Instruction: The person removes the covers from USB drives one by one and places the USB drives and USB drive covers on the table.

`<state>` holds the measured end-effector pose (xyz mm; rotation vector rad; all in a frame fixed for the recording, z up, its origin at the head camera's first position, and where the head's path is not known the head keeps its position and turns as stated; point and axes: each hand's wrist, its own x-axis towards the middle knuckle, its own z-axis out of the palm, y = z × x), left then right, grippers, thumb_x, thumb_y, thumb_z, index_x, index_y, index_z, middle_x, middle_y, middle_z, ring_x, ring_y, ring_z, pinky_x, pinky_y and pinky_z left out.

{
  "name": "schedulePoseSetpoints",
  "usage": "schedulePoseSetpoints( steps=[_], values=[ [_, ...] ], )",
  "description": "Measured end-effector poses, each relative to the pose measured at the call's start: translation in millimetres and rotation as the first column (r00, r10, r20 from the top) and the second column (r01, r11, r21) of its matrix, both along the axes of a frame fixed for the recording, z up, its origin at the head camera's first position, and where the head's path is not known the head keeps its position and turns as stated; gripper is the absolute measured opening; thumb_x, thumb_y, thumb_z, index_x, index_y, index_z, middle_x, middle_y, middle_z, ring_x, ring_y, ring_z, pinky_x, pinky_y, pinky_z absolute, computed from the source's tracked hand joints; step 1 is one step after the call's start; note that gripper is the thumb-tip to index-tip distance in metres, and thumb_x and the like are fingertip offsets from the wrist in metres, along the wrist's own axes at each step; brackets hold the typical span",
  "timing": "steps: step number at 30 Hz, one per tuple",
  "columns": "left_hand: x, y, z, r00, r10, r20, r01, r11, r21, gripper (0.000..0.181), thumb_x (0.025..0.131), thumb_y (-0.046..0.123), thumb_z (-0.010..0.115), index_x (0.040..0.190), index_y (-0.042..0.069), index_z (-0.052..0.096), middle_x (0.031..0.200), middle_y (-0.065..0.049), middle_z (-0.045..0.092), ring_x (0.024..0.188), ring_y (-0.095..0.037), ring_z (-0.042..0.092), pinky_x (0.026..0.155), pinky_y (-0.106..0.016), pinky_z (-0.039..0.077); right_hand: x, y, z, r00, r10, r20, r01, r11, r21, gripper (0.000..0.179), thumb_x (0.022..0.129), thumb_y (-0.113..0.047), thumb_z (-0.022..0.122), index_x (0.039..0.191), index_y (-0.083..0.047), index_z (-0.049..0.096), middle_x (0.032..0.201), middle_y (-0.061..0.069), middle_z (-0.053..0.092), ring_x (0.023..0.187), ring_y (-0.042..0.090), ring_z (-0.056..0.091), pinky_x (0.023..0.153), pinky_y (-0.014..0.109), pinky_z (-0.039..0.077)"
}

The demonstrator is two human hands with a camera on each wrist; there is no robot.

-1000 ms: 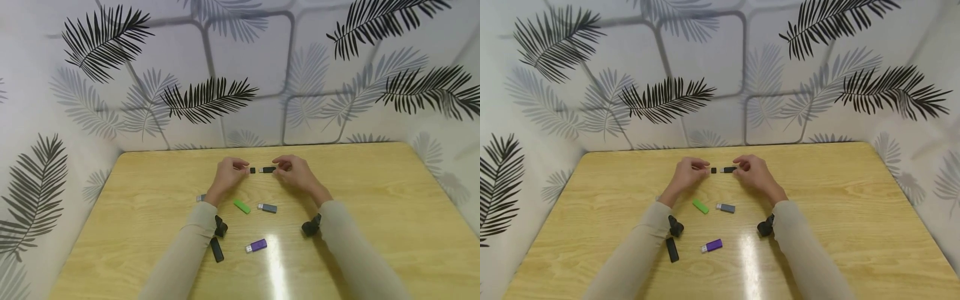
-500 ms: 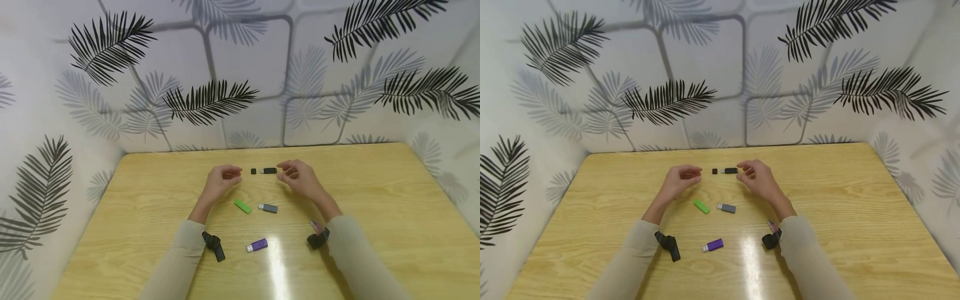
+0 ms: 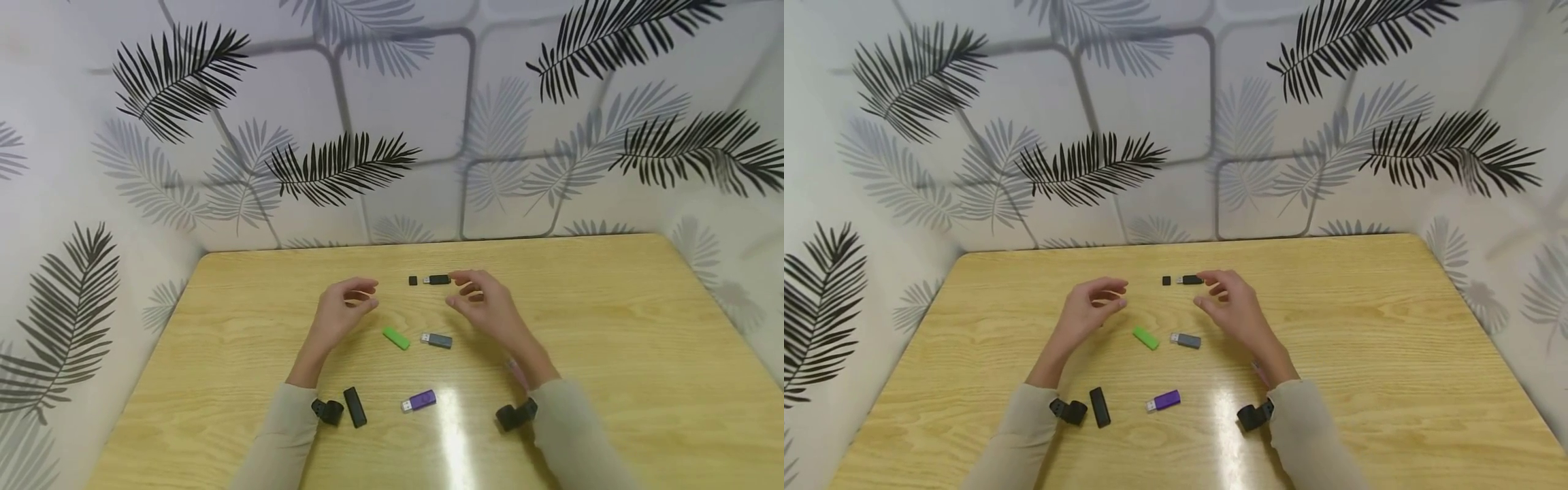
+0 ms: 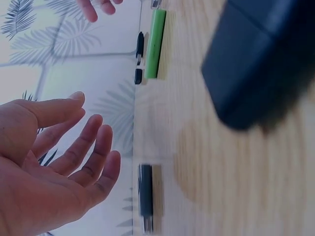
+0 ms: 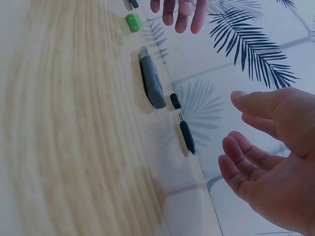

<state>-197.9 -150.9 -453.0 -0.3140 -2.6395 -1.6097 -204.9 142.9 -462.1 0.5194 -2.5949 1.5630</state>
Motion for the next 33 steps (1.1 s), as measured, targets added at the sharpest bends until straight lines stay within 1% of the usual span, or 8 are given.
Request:
schedulePoseSetpoints(
  steps=[5, 8, 11, 14, 17, 21, 25, 33],
  values=[
    [7.9, -9.1, -2.5, 0.998, 0.037, -0.046, -0.037, 0.999, -0.014, 0.03, 0.094, 0.005, 0.075, 0.124, 0.0, 0.071, 0.116, -0.016, 0.072, 0.105, -0.032, 0.068, 0.087, -0.049, 0.056, 4.3, -2.6, -2.0, 1.0, -0.006, -0.031, 0.005, 1.0, -0.025, 0.042, 0.094, -0.006, 0.076, 0.133, -0.002, 0.062, 0.126, 0.023, 0.062, 0.11, 0.037, 0.064, 0.095, 0.051, 0.055],
    [12.9, -14.6, -4.1, 0.997, 0.049, -0.054, -0.05, 0.999, -0.017, 0.03, 0.094, 0.006, 0.075, 0.123, 0.0, 0.071, 0.116, -0.016, 0.072, 0.105, -0.032, 0.068, 0.087, -0.048, 0.056, 5.9, -4.0, -2.9, 0.999, -0.016, -0.044, 0.014, 0.999, -0.034, 0.041, 0.094, -0.005, 0.076, 0.133, -0.002, 0.063, 0.126, 0.022, 0.063, 0.109, 0.036, 0.064, 0.094, 0.051, 0.055],
    [19.8, -20.4, -7.2, 0.995, 0.082, -0.047, -0.084, 0.996, -0.026, 0.031, 0.093, 0.005, 0.076, 0.123, 0.0, 0.072, 0.118, -0.016, 0.071, 0.106, -0.032, 0.066, 0.088, -0.048, 0.055, 9.1, -4.5, -3.2, 0.999, -0.011, -0.046, 0.009, 0.999, -0.052, 0.041, 0.093, -0.005, 0.076, 0.132, -0.002, 0.064, 0.125, 0.022, 0.063, 0.109, 0.035, 0.064, 0.095, 0.051, 0.055],
    [26.4, -26.8, -9.7, 0.99, 0.127, -0.053, -0.13, 0.99, -0.056, 0.032, 0.09, 0.003, 0.079, 0.12, 0.0, 0.073, 0.118, -0.015, 0.071, 0.107, -0.034, 0.065, 0.088, -0.049, 0.055, 11.7, -5.6, -3.2, 0.998, 0.007, -0.055, -0.011, 0.997, -0.074, 0.041, 0.093, -0.007, 0.077, 0.132, -0.004, 0.065, 0.124, 0.021, 0.064, 0.109, 0.033, 0.064, 0.095, 0.05, 0.055],
    [30.0, -31.7, -10.0, 0.989, 0.133, -0.065, -0.139, 0.985, -0.098, 0.033, 0.087, 0.002, 0.081, 0.119, -0.002, 0.073, 0.119, -0.016, 0.07, 0.109, -0.037, 0.064, 0.089, -0.051, 0.056, 13.2, -6.9, -2.9, 0.997, 0.015, -0.072, -0.022, 0.995, -0.092, 0.041, 0.093, -0.009, 0.078, 0.131, -0.006, 0.066, 0.123, 0.019, 0.065, 0.109, 0.032, 0.064, 0.094, 0.05, 0.055],
    [31.4, -39.5, -10.8, 0.988, 0.156, -0.013, -0.157, 0.981, -0.116, 0.035, 0.087, 0.001, 0.081, 0.12, -0.002, 0.073, 0.119, -0.019, 0.07, 0.112, -0.038, 0.061, 0.094, -0.051, 0.054, 15.8, -10.9, -1.5, 0.996, 0.026, -0.09, -0.036, 0.994, -0.107, 0.04, 0.093, -0.009, 0.078, 0.131, -0.006, 0.066, 0.122, 0.019, 0.066, 0.108, 0.033, 0.065, 0.093, 0.052, 0.055],
    [31.7, -48.8, -13.3, 0.977, 0.208, 0.055, -0.2, 0.972, -0.127, 0.034, 0.086, -0.001, 0.08, 0.119, -0.001, 0.073, 0.117, -0.018, 0.072, 0.112, -0.035, 0.061, 0.097, -0.051, 0.05, 19.4, -16.6, 0.7, 0.994, 0.044, -0.097, -0.054, 0.993, -0.102, 0.04, 0.093, -0.01, 0.078, 0.131, -0.005, 0.065, 0.12, 0.017, 0.066, 0.108, 0.033, 0.065, 0.093, 0.053, 0.056],
    [31.2, -58.9, -18.3, 0.974, 0.221, 0.056, -0.208, 0.962, -0.179, 0.031, 0.084, -0.004, 0.08, 0.114, -0.003, 0.074, 0.113, -0.018, 0.073, 0.108, -0.036, 0.065, 0.095, -0.051, 0.052, 23.6, -30.6, -1.8, 0.992, 0.062, -0.113, -0.077, 0.988, -0.134, 0.039, 0.091, -0.006, 0.079, 0.128, -0.005, 0.067, 0.117, 0.016, 0.067, 0.105, 0.035, 0.065, 0.091, 0.052, 0.056]
  ],
)
